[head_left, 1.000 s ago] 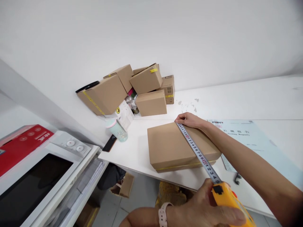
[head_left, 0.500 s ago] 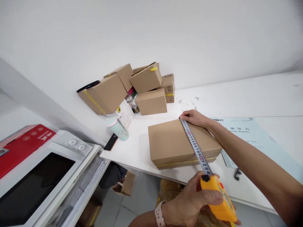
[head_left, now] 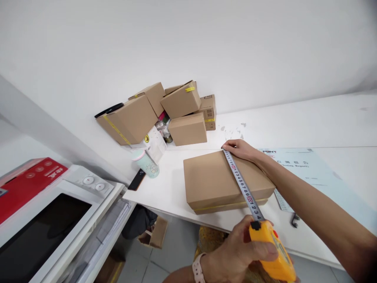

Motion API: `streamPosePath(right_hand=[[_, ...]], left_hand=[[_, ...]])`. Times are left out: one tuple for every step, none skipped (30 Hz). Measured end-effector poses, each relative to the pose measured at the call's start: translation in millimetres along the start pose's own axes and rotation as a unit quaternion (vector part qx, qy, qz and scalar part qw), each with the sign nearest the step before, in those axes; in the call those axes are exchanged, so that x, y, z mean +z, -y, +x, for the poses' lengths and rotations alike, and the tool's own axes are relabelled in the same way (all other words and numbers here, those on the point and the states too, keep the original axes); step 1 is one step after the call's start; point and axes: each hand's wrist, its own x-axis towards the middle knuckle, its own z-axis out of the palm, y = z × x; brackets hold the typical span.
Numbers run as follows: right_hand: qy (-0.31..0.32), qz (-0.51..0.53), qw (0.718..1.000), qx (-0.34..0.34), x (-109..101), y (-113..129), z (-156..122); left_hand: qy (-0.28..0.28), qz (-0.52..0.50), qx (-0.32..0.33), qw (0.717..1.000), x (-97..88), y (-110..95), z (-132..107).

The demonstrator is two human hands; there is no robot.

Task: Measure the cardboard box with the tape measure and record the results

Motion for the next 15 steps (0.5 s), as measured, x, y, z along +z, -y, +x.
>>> streamPosePath(right_hand=[[-0.023,0.011,1.000,0.000,-0.6,1.0,-1.0],[-0.050,0.021,0.998,-0.002,-1.8,1.9,-3.0],[-0.087,0.040,0.995,-0.003,-3.7,2.4,-6.7],[-0.130,0.067,0.989,-0.001,-6.2,2.3,-12.5],[-0.174,0.101,0.979,0.009,-9.0,1.1,-20.9],[-0.219,0.140,0.965,0.022,-11.8,-1.6,-32.2],[-0.255,0.179,0.949,0.045,-14.2,-6.0,-46.1],[-0.275,0.189,0.940,0.075,-15.6,-12.2,-62.3],[-0.285,0.187,0.936,0.091,-15.7,-20.0,-80.0],[-0.287,0.183,0.934,0.111,-14.1,-28.8,-98.3],[-0.288,0.178,0.931,0.136,-10.9,-38.0,-116.1],[-0.284,0.180,0.931,0.143,-6.0,-46.5,-132.6],[-0.269,0.178,0.936,0.139,0.1,-53.7,-146.9],[-0.253,0.172,0.943,0.133,7.0,-58.7,-158.9],[-0.245,0.150,0.949,0.128,13.9,-61.3,-168.3]], left_hand=[[-0.009,0.007,0.004,1.000,-1.4,-2.8,-2.9],[-0.015,0.020,0.009,1.000,-3.3,-6.6,-8.0],[-0.021,0.039,0.016,0.999,-6.0,-11.3,-15.5],[-0.032,0.064,0.031,0.997,-9.8,-16.5,-25.3],[-0.053,0.094,0.058,0.993,-15.1,-21.7,-36.9],[-0.090,0.126,0.103,0.983,-22.0,-26.7,-49.7],[-0.146,0.160,0.167,0.962,-30.7,-31.1,-62.7],[-0.210,0.193,0.239,0.928,-41.0,-34.8,-75.0],[-0.270,0.218,0.303,0.888,-52.6,-37.6,-85.7],[-0.322,0.232,0.351,0.848,-64.8,-39.4,-94.1],[-0.364,0.233,0.374,0.821,-76.8,-40.3,-99.7],[-0.393,0.218,0.379,0.809,-87.8,-40.2,-102.6],[-0.410,0.195,0.372,0.809,-97.1,-39.2,-102.8],[-0.415,0.169,0.360,0.818,-104.0,-37.7,-101.0],[-0.412,0.145,0.349,0.829,-108.4,-35.8,-97.8]])
